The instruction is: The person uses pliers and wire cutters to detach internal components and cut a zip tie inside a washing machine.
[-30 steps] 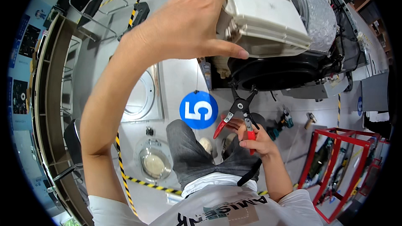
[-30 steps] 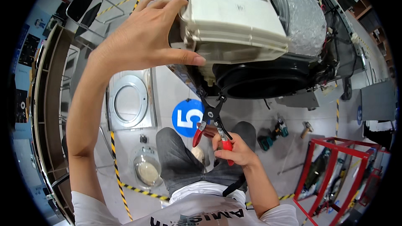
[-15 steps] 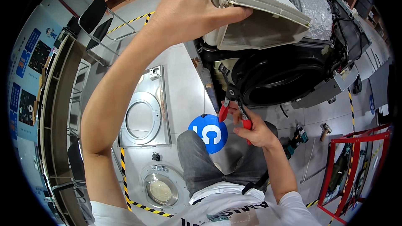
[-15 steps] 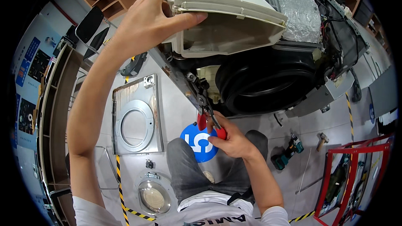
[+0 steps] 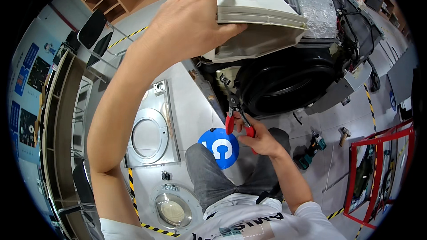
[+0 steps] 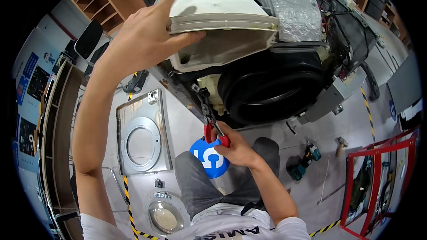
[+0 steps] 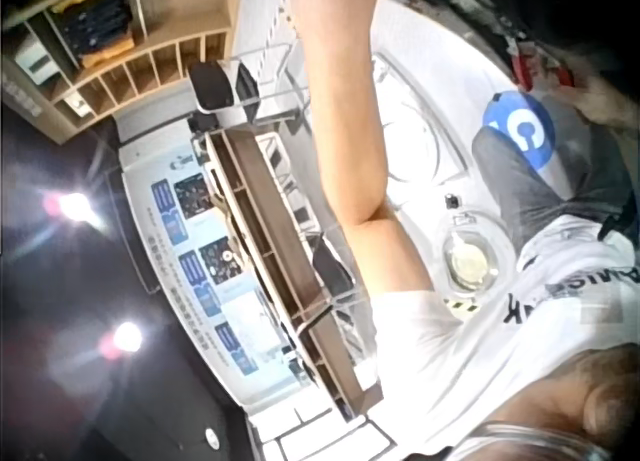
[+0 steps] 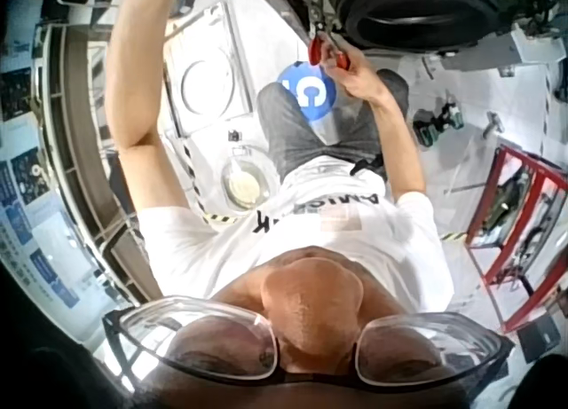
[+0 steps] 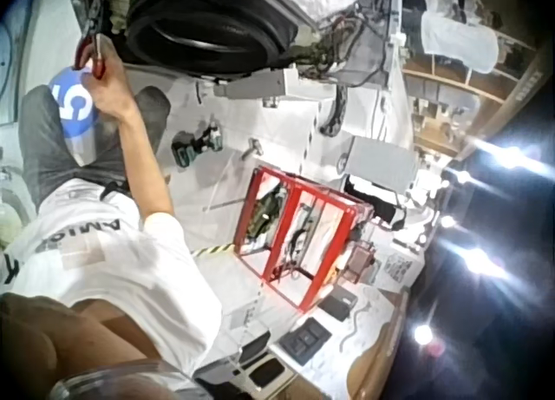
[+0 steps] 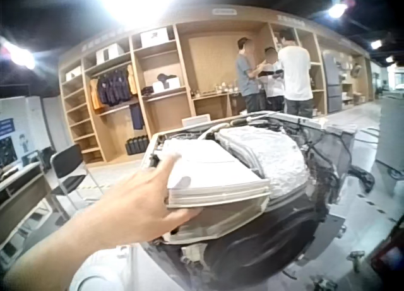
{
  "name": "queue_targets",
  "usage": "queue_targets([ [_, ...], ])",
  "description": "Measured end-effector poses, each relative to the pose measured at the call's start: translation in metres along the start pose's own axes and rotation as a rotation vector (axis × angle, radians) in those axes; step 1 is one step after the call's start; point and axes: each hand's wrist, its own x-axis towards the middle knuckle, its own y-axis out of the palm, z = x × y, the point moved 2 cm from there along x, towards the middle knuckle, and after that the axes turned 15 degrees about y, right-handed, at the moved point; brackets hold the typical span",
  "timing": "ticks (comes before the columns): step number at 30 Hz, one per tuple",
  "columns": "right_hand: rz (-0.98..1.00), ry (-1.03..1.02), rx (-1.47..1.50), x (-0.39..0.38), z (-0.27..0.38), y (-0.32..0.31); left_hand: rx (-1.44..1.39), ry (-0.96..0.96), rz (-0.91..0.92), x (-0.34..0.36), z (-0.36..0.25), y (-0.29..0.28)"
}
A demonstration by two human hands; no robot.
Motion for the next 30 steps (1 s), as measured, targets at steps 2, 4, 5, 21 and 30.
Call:
queue_targets([
  [2,-0.018,-0.092,-0.003,0.000,-0.002,0.001,-0.019,-0.061,0.070,0.003,0.001,0.006],
  [4,-0.021,-0.099,-0.039,0.000,-0.004,0.000,-0.058,-0.130,0.072,0.004,0.005,0.008],
  [5,-0.018,-0.066,-0.045,0.000,-0.005,0.000,-0.074,-0.117,0.044,0.004,0.006,0.008],
  [21,0.044,-0.047,0.051,-0.006,0.029,0.003,-0.175,-0.137,-0.110,0.041,-0.031,-0.030],
  [30,0.030,-0.199,0.156,0.035,0.033,0.029,-0.373,-0.271,-0.154,0.041,-0.042,-0.039],
])
